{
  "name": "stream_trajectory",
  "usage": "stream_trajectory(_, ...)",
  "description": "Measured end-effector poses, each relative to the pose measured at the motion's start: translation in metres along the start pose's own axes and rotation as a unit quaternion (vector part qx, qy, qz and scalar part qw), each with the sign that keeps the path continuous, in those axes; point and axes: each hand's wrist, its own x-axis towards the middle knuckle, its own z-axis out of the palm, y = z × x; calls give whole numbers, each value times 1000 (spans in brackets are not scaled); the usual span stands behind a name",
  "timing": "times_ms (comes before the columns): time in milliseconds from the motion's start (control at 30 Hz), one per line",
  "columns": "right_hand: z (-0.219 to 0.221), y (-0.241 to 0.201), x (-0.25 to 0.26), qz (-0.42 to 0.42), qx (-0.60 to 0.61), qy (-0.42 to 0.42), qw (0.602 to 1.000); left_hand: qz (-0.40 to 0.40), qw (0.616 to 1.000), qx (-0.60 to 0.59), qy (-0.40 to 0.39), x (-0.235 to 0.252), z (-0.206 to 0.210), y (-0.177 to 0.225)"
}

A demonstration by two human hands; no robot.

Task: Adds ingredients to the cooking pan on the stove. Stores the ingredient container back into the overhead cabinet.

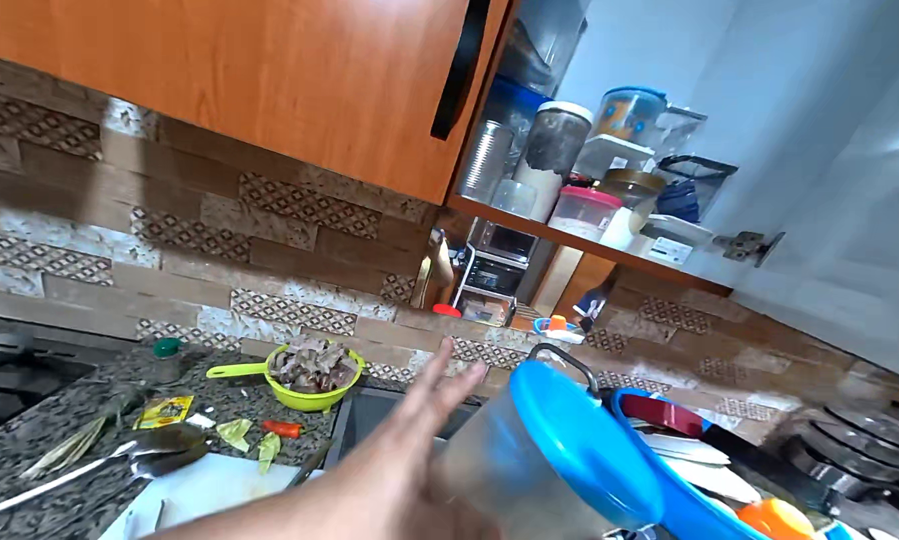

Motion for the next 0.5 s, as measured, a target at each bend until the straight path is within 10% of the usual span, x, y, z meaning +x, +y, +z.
stream_trajectory(267, 68, -62, 216, -114, -410, -209, 881, 41, 903, -304, 302, 2, -5, -16)
stream_trajectory(400, 69, -80, 352, -229, -607, -18, 761, 64, 895, -296, 329, -13, -55, -8)
stream_trajectory(500, 50, -72, 410, -61, -627, 71, 773, 42, 910, -228, 343, -26, -83, -6)
